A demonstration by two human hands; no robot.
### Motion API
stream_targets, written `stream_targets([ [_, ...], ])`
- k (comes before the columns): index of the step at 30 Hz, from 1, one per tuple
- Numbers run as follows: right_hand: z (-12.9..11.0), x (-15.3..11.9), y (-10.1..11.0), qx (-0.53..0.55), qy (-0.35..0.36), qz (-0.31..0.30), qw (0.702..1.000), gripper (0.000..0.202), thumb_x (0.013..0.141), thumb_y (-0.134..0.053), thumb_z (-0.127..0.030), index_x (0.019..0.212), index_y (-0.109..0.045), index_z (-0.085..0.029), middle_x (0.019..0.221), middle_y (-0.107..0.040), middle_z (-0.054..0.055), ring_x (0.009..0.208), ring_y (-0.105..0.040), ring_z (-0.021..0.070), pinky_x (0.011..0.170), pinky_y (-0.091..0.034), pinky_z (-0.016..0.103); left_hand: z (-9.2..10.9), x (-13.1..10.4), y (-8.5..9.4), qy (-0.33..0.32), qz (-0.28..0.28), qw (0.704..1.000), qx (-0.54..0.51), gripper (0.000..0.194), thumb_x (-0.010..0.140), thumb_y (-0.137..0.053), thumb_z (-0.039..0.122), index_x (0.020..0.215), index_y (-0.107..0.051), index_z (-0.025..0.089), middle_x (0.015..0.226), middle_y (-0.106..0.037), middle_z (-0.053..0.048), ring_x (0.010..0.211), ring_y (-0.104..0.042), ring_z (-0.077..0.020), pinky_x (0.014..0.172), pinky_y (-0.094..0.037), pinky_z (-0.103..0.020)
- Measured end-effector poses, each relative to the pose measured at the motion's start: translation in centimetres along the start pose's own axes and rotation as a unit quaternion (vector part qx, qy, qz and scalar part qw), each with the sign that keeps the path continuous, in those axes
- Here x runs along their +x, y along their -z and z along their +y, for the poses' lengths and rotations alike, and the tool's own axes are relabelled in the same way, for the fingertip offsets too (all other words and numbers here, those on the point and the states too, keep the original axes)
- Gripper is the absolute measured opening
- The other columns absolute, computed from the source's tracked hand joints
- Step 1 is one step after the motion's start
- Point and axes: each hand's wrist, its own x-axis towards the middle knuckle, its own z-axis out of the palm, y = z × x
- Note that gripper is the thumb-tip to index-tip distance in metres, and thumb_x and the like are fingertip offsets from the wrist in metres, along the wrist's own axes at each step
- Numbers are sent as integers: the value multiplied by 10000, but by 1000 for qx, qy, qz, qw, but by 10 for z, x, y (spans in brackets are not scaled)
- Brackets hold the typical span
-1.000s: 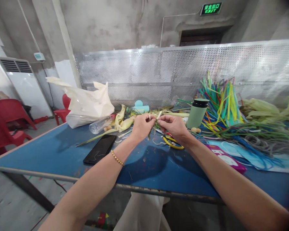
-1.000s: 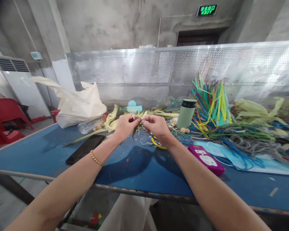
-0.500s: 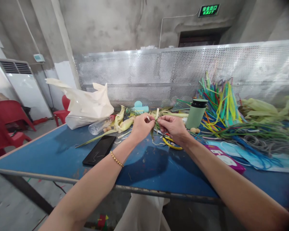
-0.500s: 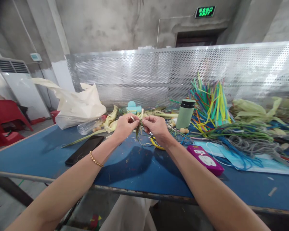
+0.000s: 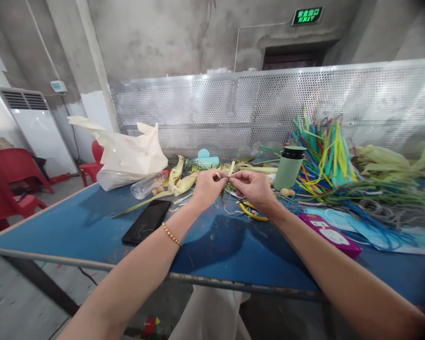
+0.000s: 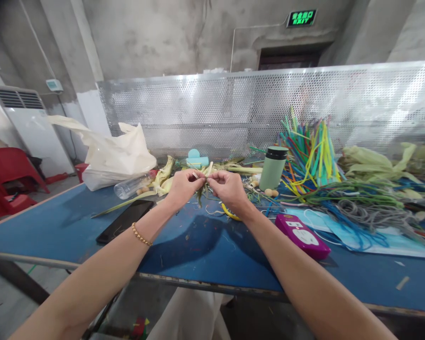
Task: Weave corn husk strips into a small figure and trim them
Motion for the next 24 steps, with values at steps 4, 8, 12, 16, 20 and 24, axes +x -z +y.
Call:
stream_targets([
  [4,-2,-1,0,-18,5,1,1000,297,689,-728,-419,782,-694,-139,516,-577,-8,422,-498,112,423,-381,247,1,-2,-1,-18,7,999,45,88,760,-620,155,765,-703,125,667,-645,-15,630,-535,-126,617,-387,-246],
  [8,-5,-3,-1,-28,3,5,1000,294,690,-730,-421,754,-696,-136,497,-572,-5,408,-489,110,420,-380,247,4,-5,-2,-28,15,995,92,112,780,-584,139,791,-696,141,691,-652,-20,651,-543,-135,634,-387,-250],
  [12,-7,-4,-3,-28,10,6,1000,304,692,-732,-439,745,-702,-142,495,-574,-3,407,-491,113,416,-386,248,7,-6,-4,-16,31,994,99,92,761,-587,139,765,-678,149,675,-634,-12,640,-531,-131,625,-376,-247],
  [16,-7,-3,-2,-29,15,4,999,319,708,-726,-453,772,-697,-142,521,-591,1,416,-493,109,414,-383,241,7,-4,-3,2,34,998,51,54,726,-602,146,697,-647,139,599,-571,17,577,-471,-107,576,-345,-238],
  [20,-5,-2,-1,-23,11,-3,1000,328,728,-721,-466,777,-682,-144,528,-588,-3,421,-486,99,420,-381,232,5,-1,-1,29,15,999,-8,44,708,-609,145,677,-637,129,548,-512,41,539,-426,-89,544,-334,-227],
  [24,-5,-1,-1,-2,-2,1,1000,366,704,-743,-501,730,-651,-148,557,-605,7,426,-490,91,411,-375,220,3,0,0,41,14,998,-42,61,708,-600,151,664,-633,124,556,-516,42,542,-423,-79,543,-336,-217],
])
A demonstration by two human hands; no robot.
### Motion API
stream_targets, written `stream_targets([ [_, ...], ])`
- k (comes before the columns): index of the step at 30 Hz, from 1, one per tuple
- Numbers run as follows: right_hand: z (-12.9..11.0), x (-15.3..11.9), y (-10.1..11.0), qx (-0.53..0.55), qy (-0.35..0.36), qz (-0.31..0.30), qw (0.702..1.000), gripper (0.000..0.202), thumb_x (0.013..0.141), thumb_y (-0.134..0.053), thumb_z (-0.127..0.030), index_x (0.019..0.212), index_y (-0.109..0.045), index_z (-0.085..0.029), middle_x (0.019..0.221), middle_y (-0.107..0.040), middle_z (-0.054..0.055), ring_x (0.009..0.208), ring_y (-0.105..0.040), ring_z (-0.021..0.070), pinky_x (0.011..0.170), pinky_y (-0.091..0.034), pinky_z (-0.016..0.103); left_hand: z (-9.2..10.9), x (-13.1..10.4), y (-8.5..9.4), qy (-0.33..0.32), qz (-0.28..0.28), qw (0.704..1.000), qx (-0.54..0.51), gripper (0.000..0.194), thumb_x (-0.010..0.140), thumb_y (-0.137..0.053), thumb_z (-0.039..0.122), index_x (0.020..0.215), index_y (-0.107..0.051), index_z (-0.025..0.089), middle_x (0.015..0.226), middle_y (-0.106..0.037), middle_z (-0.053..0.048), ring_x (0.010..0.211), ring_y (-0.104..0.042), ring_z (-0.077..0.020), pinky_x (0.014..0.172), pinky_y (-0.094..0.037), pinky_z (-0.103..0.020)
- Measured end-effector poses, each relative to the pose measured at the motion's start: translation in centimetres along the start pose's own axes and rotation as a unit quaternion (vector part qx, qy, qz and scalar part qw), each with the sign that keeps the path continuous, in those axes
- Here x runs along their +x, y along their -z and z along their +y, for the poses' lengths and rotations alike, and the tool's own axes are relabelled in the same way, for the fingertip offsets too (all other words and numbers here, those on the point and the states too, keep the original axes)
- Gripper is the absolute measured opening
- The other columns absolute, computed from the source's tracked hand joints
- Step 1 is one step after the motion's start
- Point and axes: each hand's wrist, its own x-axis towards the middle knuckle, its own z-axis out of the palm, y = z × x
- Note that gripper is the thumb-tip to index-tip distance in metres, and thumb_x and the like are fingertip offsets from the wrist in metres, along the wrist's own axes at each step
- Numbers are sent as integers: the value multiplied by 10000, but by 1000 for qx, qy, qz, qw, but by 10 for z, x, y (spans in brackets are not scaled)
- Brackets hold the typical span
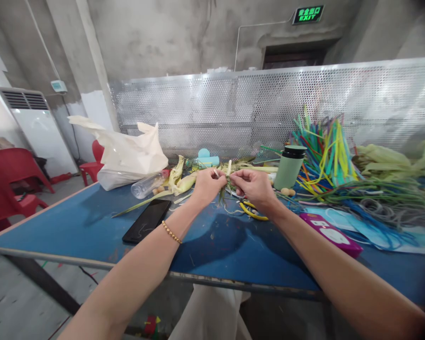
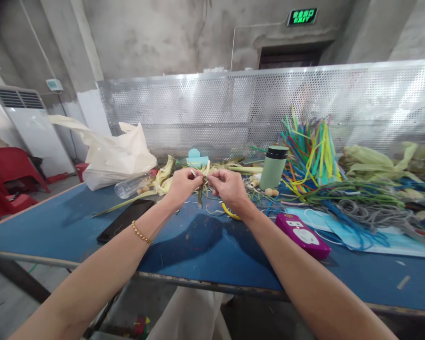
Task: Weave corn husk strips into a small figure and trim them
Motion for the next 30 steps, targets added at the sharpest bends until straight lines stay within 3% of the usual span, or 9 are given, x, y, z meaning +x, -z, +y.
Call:
stream_targets([
  [9,-2,0,0,5,3,2,1000,356,725,-711,-490,787,-631,-149,649,-663,36,418,-497,81,395,-384,217,-3,1,-2,25,0,999,-29,28,679,-596,133,692,-620,126,606,-595,3,565,-500,-91,544,-376,-215],
  [23,5,3,1,-27,45,20,998,196,788,-643,-382,783,-563,-203,544,-567,-26,419,-480,102,411,-375,240,1,2,-4,75,-16,986,-146,83,703,-555,58,695,-564,141,578,-592,8,555,-617,-121,588,-490,-250],
  [30,5,2,1,-15,41,17,999,257,780,-654,-433,797,-567,-192,574,-584,-16,453,-508,109,424,-395,241,6,-2,-1,90,-54,972,-209,84,808,-545,168,766,-606,127,703,-644,-22,559,-601,-99,616,-501,-258],
])
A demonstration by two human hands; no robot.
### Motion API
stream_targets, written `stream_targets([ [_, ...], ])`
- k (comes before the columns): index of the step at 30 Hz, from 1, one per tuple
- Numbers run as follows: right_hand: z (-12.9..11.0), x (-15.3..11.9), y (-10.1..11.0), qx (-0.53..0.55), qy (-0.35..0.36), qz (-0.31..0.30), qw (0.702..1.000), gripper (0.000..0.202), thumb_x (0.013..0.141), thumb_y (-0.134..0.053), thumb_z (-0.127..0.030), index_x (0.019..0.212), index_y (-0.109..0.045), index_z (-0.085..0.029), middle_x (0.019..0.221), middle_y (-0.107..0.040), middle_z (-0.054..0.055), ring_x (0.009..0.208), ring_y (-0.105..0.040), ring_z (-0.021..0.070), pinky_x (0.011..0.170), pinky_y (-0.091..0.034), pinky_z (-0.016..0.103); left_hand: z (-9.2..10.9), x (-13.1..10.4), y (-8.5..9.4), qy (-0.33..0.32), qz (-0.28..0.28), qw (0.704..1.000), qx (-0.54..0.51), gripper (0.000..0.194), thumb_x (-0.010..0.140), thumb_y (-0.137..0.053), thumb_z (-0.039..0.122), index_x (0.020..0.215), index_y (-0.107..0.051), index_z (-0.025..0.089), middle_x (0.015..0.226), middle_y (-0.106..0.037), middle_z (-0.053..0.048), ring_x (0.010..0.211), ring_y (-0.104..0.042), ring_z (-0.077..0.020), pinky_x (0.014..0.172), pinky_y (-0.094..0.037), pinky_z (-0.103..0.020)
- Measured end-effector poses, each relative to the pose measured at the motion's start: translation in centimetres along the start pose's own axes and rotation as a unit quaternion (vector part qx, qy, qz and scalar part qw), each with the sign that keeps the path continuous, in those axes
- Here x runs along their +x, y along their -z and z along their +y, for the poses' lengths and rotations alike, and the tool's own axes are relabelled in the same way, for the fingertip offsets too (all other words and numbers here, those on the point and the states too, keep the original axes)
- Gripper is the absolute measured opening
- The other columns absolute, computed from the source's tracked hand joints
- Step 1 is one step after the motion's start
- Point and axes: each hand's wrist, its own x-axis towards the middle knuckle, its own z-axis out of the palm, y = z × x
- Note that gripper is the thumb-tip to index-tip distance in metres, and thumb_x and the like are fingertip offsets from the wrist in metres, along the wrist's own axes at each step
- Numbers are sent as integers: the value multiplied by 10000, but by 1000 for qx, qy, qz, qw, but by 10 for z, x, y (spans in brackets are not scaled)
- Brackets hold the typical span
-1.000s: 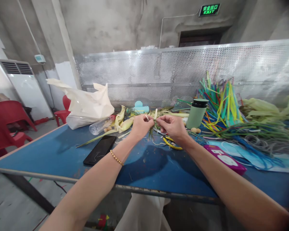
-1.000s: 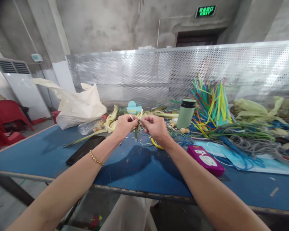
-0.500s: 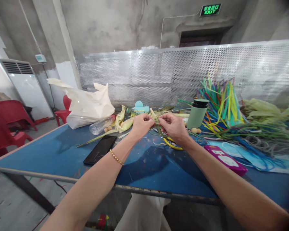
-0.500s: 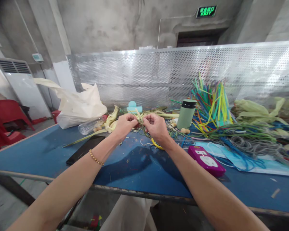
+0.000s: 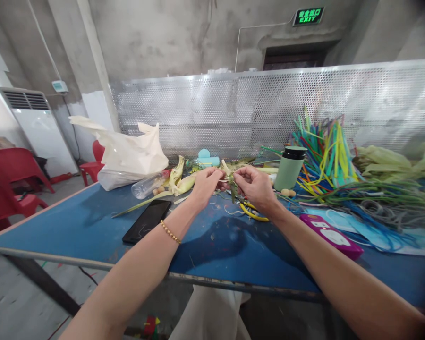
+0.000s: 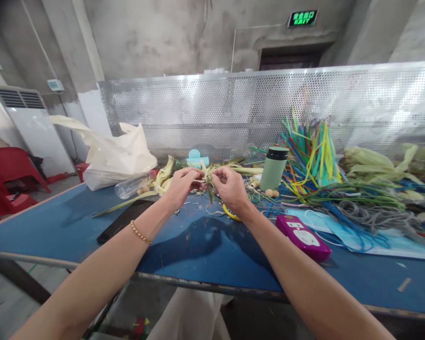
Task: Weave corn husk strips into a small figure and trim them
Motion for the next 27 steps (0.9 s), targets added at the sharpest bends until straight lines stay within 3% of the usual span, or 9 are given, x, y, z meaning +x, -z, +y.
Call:
stream_targets([
  [3,2,0,0,5,6,-2,1000,258,779,-661,-422,804,-574,-181,585,-590,-14,439,-501,99,423,-398,239,-3,1,0,-26,2,998,50,158,773,-684,259,758,-619,117,647,-628,-21,559,-578,-100,588,-478,-246],
  [7,5,1,1,8,8,-1,1000,245,770,-670,-402,802,-575,-179,586,-596,-17,419,-495,93,418,-401,237,-7,2,2,-46,-1,993,109,217,701,-774,260,773,-634,110,613,-623,-18,553,-558,-97,542,-439,-223],
  [13,6,1,1,6,4,-8,1000,207,780,-656,-373,812,-586,-181,575,-598,-21,400,-481,93,408,-393,238,-6,2,3,-54,2,991,120,133,783,-674,233,737,-659,110,610,-617,-18,544,-552,-101,550,-447,-230],
  [18,8,1,2,-28,34,-18,999,178,814,-632,-364,830,-614,-187,607,-611,-14,426,-496,108,420,-389,249,-6,3,2,-19,-7,997,69,138,809,-626,217,718,-653,117,576,-591,-7,505,-513,-93,531,-426,-229],
  [23,6,1,6,-136,122,-13,983,136,861,-589,-308,859,-651,-187,719,-658,24,565,-559,144,540,-427,279,-9,5,3,-12,8,996,86,78,749,-621,132,672,-627,119,520,-552,9,473,-468,-83,506,-379,-220],
  [27,1,-1,11,-273,229,-15,934,116,887,-552,-230,853,-650,-180,788,-653,53,704,-571,172,648,-413,296,-12,8,5,-32,45,987,152,49,716,-613,120,673,-636,120,535,-560,8,492,-469,-84,515,-363,-219],
])
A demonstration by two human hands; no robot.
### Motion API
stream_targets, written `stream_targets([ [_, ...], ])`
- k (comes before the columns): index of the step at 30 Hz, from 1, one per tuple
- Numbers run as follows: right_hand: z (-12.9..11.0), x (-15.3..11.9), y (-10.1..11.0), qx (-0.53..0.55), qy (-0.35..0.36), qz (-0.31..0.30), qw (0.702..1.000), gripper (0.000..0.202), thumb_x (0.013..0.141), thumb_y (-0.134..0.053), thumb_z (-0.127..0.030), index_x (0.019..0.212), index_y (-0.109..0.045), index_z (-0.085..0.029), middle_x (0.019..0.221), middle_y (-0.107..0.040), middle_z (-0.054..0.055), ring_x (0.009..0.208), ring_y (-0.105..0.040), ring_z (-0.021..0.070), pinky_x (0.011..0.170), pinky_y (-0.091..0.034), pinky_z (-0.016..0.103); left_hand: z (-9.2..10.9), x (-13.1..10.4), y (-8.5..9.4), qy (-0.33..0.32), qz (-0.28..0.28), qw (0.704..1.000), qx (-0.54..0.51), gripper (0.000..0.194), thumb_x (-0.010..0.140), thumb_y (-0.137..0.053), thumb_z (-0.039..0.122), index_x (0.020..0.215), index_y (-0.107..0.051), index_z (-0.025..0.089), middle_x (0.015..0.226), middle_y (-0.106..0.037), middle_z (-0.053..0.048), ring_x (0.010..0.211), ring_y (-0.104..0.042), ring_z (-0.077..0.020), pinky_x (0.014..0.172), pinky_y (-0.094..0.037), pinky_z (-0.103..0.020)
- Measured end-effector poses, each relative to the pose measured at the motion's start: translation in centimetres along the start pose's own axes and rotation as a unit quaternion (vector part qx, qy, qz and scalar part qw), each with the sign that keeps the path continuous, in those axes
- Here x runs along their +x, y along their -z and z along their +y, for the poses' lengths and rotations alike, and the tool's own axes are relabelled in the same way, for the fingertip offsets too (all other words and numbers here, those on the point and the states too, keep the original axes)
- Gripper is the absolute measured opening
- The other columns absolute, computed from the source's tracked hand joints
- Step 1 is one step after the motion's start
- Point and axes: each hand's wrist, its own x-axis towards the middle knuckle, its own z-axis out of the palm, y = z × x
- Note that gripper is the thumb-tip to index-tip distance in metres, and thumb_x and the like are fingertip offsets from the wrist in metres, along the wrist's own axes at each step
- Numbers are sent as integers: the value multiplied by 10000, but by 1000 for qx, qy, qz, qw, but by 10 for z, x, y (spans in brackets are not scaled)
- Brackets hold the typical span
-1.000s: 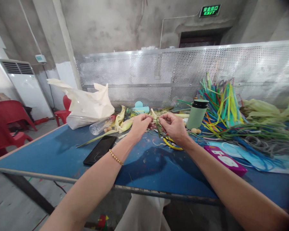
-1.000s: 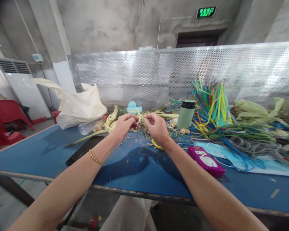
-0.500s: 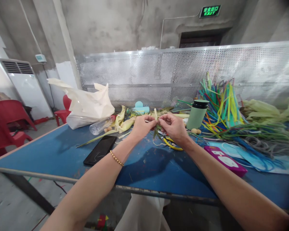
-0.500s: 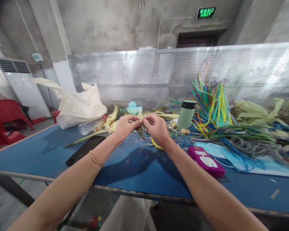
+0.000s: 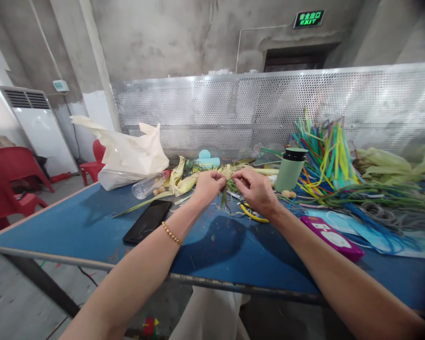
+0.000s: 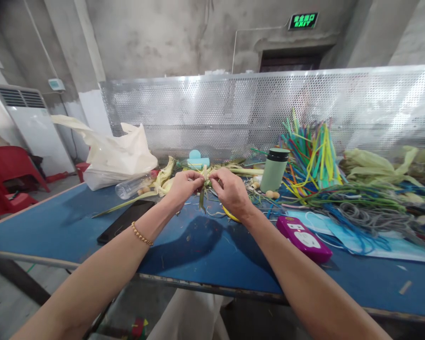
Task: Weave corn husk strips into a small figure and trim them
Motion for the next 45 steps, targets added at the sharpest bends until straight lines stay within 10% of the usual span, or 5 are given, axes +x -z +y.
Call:
stream_targets([
  [17,3,0,2,-45,68,-5,997,174,939,-564,-242,900,-732,-214,839,-562,49,773,-561,171,686,-438,292,-3,-2,1,-26,-95,995,15,105,749,-655,196,686,-660,112,544,-519,27,515,-402,-80,512,-299,-224],
  [30,-4,0,-2,58,-107,-49,991,151,812,-641,-286,744,-702,-165,684,-677,33,627,-579,159,616,-415,283,-7,2,3,-75,-8,994,73,83,731,-652,206,693,-656,132,607,-586,-1,571,-473,-104,571,-359,-236],
  [45,-6,-1,-4,-24,-67,-41,997,89,761,-555,-195,676,-579,-189,628,-601,17,569,-514,148,576,-367,273,-5,0,0,-52,27,994,97,88,760,-625,181,685,-648,141,616,-598,-7,601,-507,-122,611,-398,-251],
])
